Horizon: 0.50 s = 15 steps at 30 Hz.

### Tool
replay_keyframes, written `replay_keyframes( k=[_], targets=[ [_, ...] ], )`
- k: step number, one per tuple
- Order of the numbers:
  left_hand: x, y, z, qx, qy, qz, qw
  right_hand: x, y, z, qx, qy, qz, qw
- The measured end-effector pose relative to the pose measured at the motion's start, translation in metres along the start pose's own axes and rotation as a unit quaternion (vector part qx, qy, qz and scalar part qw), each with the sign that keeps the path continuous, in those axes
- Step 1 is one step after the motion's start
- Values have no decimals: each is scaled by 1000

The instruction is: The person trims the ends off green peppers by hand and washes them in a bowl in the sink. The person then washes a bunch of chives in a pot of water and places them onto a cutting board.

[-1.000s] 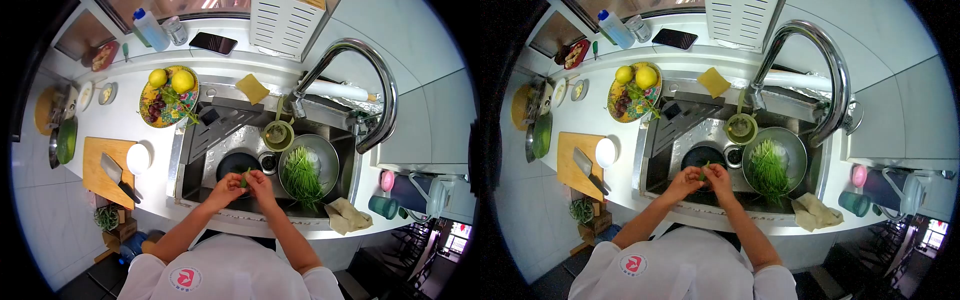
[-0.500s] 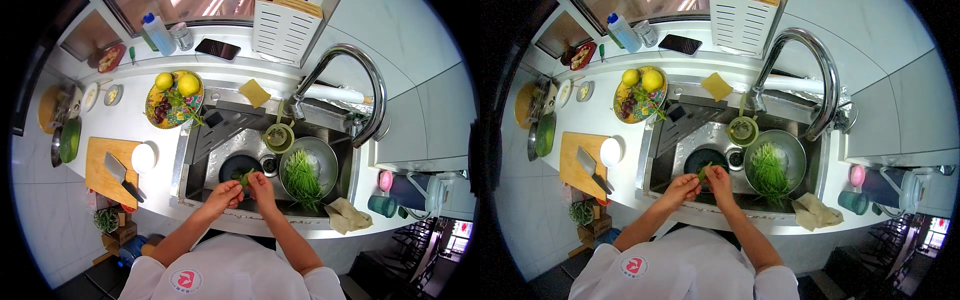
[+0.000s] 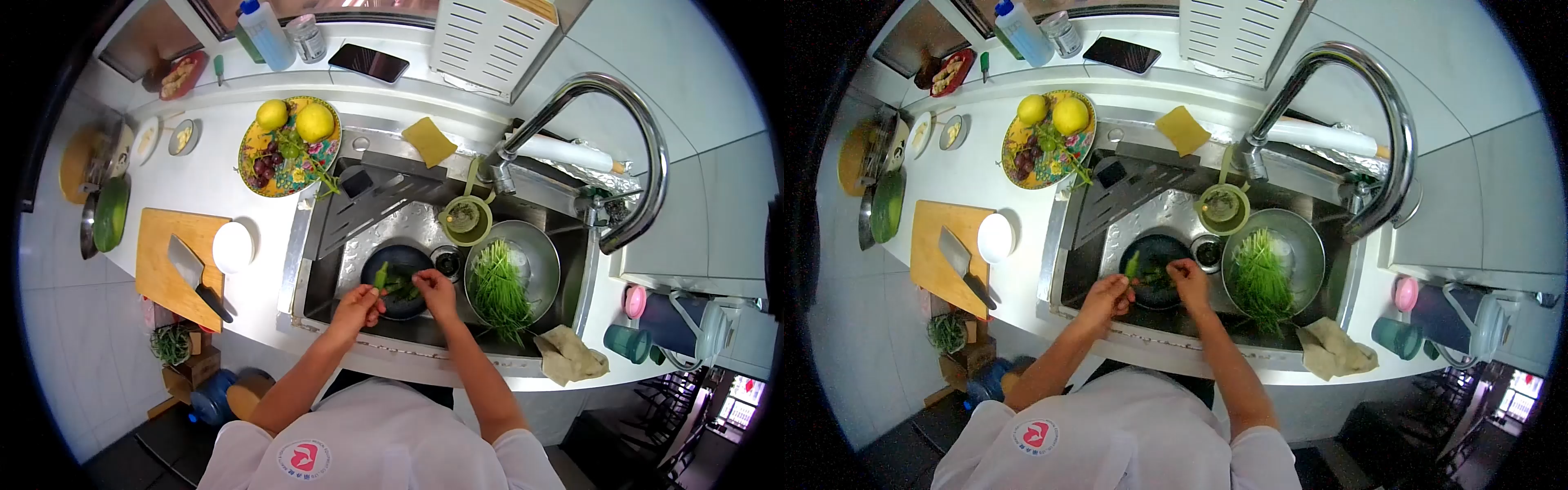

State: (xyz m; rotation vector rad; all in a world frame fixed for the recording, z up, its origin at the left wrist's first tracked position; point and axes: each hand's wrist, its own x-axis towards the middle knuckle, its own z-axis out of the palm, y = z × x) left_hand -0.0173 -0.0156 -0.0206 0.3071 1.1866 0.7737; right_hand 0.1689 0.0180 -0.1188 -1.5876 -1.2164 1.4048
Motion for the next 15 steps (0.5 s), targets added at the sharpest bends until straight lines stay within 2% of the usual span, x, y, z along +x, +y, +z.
replay_keyframes(
  k=[1, 2, 3, 4, 6, 10, 12, 13, 15],
  targets=[
    [2, -2, -6, -3, 2, -2, 1000, 1, 3, -3, -2, -3, 2, 1000],
    [2, -4, -12, 0, 15, -1, 1000, 1, 6, -5, -176, -57, -5, 983],
    [2, -5, -15, 3, 29, 0, 1000, 0, -1, -5, -345, -111, -15, 932],
    [3, -7, -19, -5, 33, -4, 999, 1, 5, 0, -346, -117, -15, 931],
    [1, -10, -22, -4, 50, -7, 999, 2, 20, 11, -417, -114, -76, 899],
    [-2, -11, -25, -6, 60, -11, 998, 5, 30, 21, -442, -105, -131, 881],
    [1, -15, -28, -8, 56, -15, 998, 13, 34, 23, -450, -74, -192, 869],
    [3, -15, -30, -5, 52, -17, 999, 18, 36, 25, -450, -77, -194, 868],
    [2, -13, -30, -6, 50, -7, 999, 27, 41, 29, -509, -118, -190, 831]
  ],
)
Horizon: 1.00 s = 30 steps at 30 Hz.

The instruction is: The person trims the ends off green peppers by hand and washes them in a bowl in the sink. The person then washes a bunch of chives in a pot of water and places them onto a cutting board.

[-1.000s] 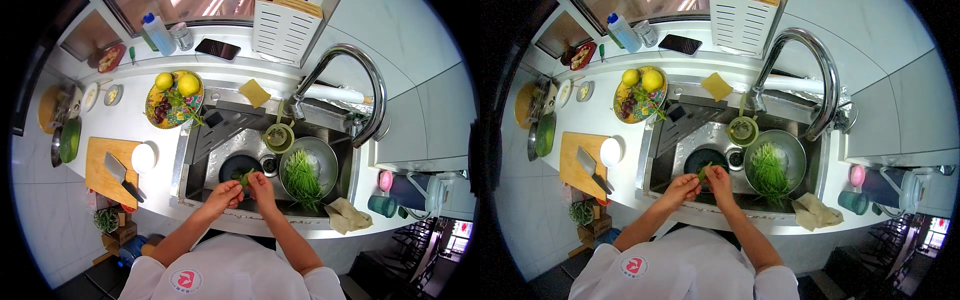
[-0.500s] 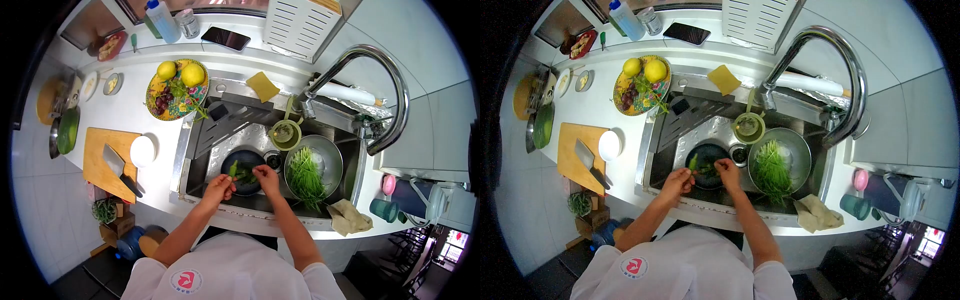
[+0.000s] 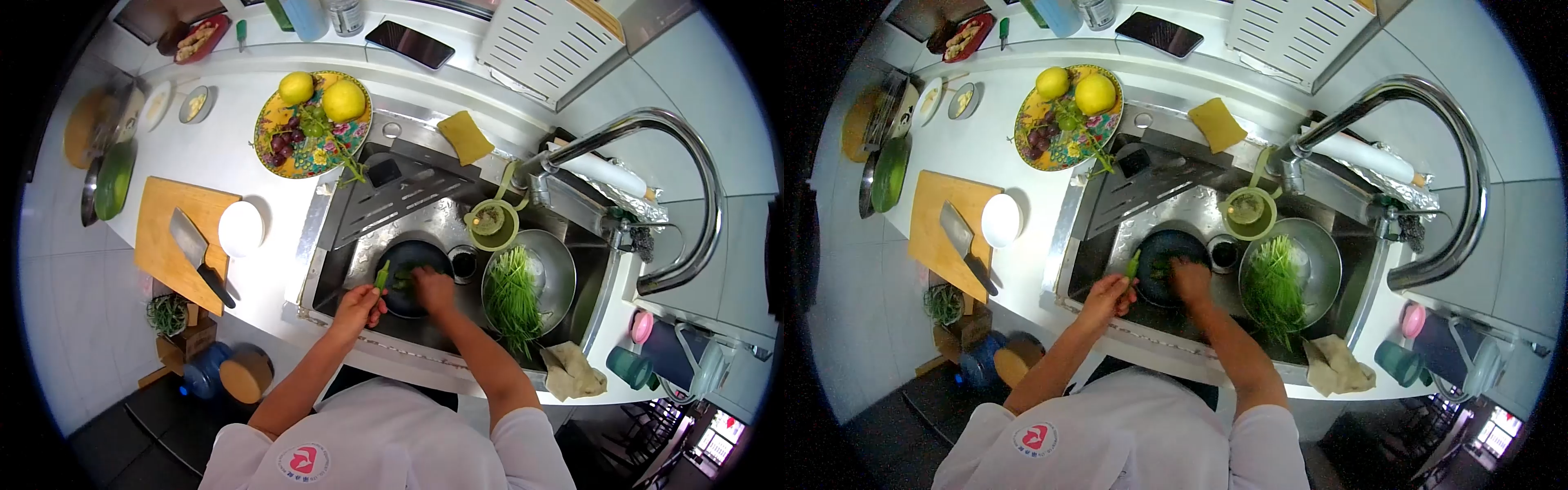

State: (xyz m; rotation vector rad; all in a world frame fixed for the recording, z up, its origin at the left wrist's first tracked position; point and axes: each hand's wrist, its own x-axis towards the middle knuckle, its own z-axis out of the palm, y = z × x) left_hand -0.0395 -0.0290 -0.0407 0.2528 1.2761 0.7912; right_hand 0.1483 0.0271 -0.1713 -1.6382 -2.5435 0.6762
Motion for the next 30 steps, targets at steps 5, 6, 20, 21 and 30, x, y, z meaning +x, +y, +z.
replay_keyframes(
  k=[5, 6, 20, 21, 30],
  targets=[
    [2, 2, 0, 5, -3, 1, 1000, 15, 13, 12, -47, 0, -83, 995],
    [3, 0, 0, 4, -3, 0, 1000, 17, 13, 11, -47, 11, -104, 993],
    [6, -1, -2, 9, 2, -4, 1000, 21, 17, 11, -8, 6, -126, 992],
    [6, -1, -2, 6, 2, -4, 1000, 21, 17, 12, 2, 20, -126, 992],
    [7, -2, -1, -2, 9, -11, 1000, 16, 13, 2, 128, 69, -108, 983]
  ],
)
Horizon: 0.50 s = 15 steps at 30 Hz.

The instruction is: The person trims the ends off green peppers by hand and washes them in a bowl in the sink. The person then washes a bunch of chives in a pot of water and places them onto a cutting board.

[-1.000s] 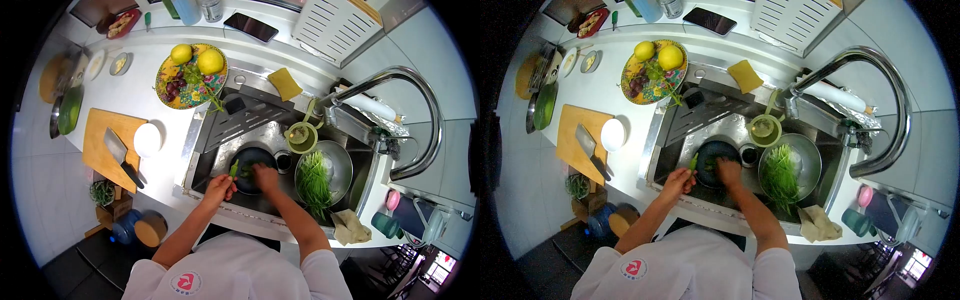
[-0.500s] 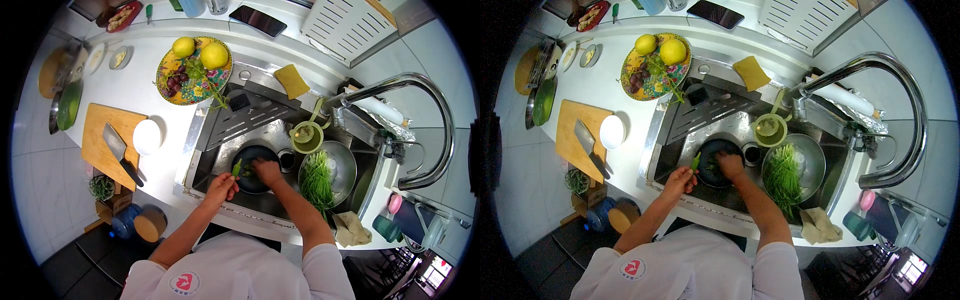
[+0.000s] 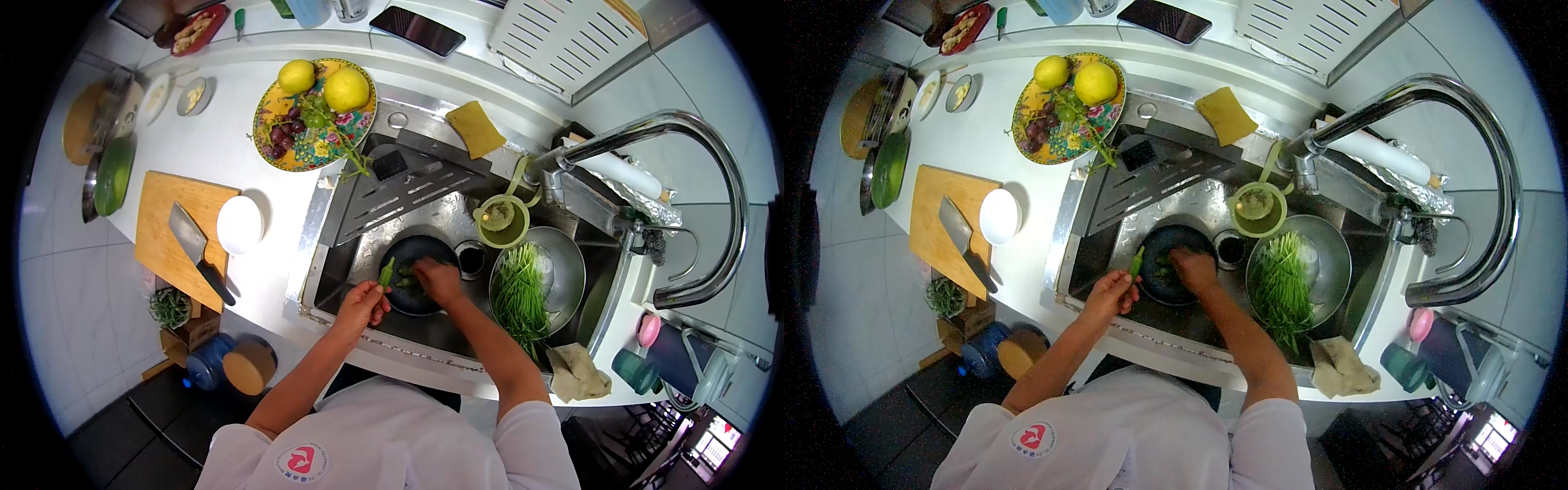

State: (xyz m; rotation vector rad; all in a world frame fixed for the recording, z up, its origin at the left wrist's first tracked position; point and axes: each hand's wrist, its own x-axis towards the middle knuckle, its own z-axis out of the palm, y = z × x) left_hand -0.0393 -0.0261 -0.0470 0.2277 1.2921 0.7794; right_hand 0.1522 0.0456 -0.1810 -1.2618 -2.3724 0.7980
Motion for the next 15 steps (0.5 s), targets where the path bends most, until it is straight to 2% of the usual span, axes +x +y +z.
replay_keyframes(
  k=[4, 9, 13, 15],
  targets=[
    [2, -2, -1, 3, 5, 1, 1000, -7, -2, -6, 24, -44, 6, 999],
    [1, -2, -1, 3, 5, 4, 1000, -4, -7, -5, 12, -165, 2, 986],
    [2, -7, -5, 4, -1, 13, 1000, -4, -13, -2, 17, -164, 14, 986],
    [3, -7, -5, 4, -3, 13, 1000, -3, -10, 4, 7, -92, -8, 996]
  ],
)
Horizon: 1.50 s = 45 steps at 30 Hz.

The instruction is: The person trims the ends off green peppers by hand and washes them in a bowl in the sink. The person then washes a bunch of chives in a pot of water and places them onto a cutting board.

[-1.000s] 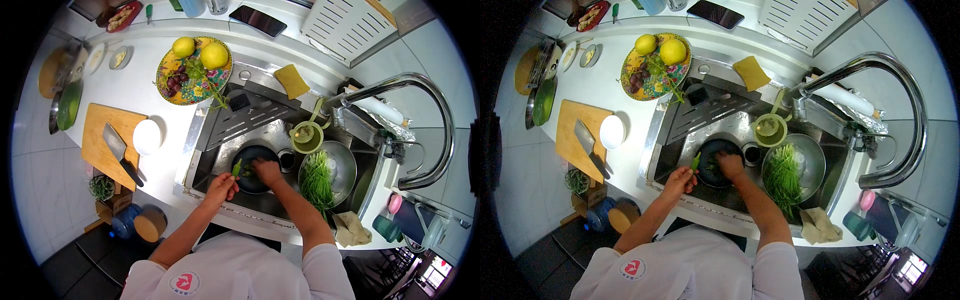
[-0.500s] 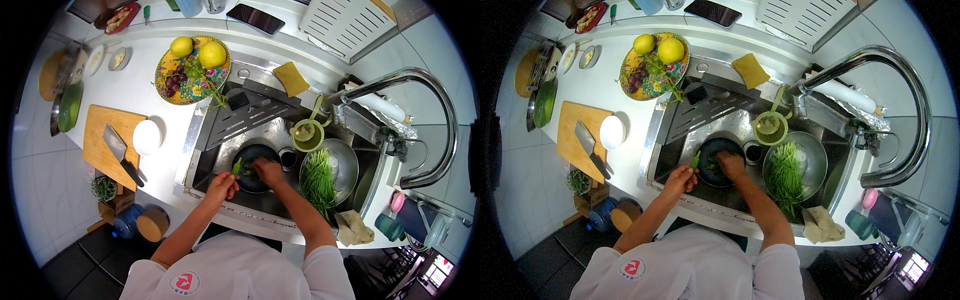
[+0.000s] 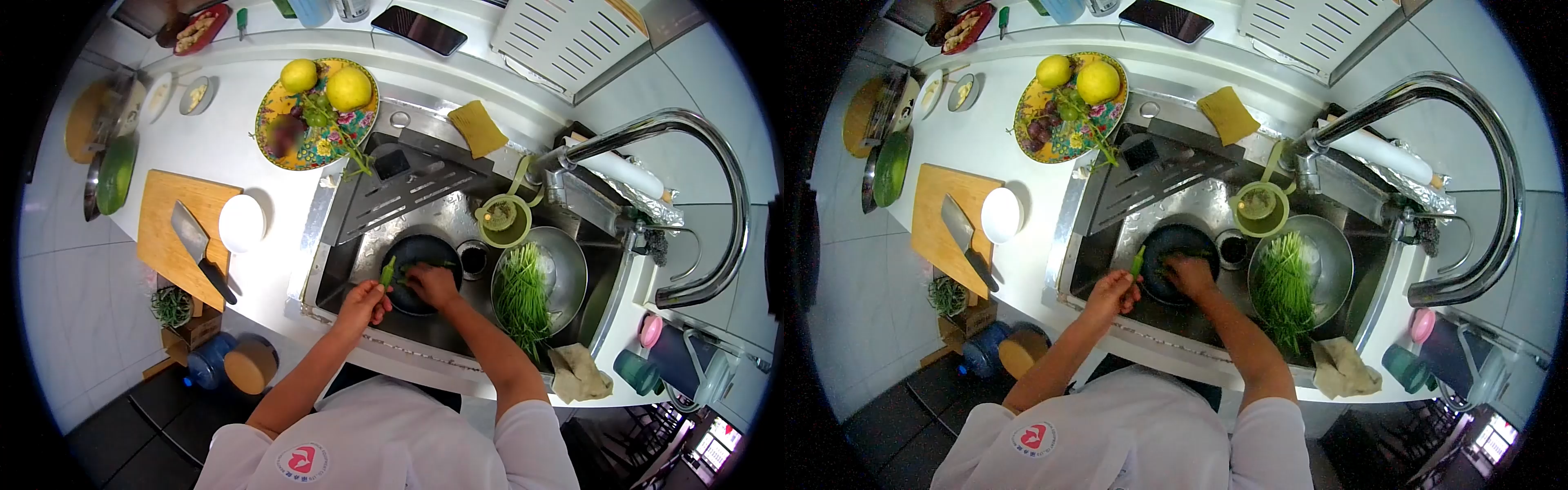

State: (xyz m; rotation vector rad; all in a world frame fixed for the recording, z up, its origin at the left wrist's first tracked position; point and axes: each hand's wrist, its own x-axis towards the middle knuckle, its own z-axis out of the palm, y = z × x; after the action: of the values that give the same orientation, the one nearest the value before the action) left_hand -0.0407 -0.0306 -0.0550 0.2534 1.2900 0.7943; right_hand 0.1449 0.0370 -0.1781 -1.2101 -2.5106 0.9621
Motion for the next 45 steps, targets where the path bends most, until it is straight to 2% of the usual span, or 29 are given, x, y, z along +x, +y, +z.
replay_keyframes(
  k=[7, 13, 15, 16, 17, 18, 19, 21, 25, 27, 28, 34, 35, 37, 41, 43, 45],
  targets=[
    [-1, 4, 3, 13, 4, -4, 1000, -2, 5, 14, -3, -31, -7, 999],
    [0, 3, 3, 14, -1, -6, 1000, -6, 2, 19, -32, 41, -25, 998],
    [0, 4, 7, 15, 7, -8, 1000, -8, 1, 19, 89, 94, 16, 991],
    [0, 5, 8, 15, 14, -9, 1000, -9, -2, 17, 89, 97, 15, 991],
    [1, 6, 8, 16, 12, -6, 1000, -10, -3, 14, 305, 58, 153, 938],
    [2, 7, 9, 14, 7, -7, 1000, -11, -6, 8, 500, 14, 279, 820],
    [2, 7, 10, 12, 1, -11, 1000, -13, -19, -13, 498, 18, 279, 821],
    [3, 6, 14, 27, -16, -10, 999, -17, -58, -68, 635, 41, 324, 699],
    [1, 5, 35, 35, -37, 3, 999, -29, -87, -80, 629, 68, 272, 725],
    [1, 6, 42, 58, -60, 31, 996, -32, -91, -77, 607, 136, 217, 752],
    [0, 6, 45, 77, -77, 55, 993, -32, -94, -82, 624, 153, 224, 733],
    [-20, 22, 68, 93, -121, 79, 985, -38, -94, -99, 587, 262, 240, 728],
    [-20, 22, 70, 95, -124, 81, 984, -38, -95, -104, 586, 265, 238, 728],
    [-22, 20, 71, 90, -150, 91, 980, -40, -98, -118, 639, 257, 252, 679],
    [-26, 20, 75, 70, -145, 97, 982, -47, -105, -117, 643, 230, 263, 682],
    [-26, 19, 74, 69, -136, 91, 984, -50, -116, -116, 629, 270, 178, 707],
    [-28, 17, 75, 106, -136, 99, 980, -54, -112, -114, 615, 272, 189, 716]
  ],
)
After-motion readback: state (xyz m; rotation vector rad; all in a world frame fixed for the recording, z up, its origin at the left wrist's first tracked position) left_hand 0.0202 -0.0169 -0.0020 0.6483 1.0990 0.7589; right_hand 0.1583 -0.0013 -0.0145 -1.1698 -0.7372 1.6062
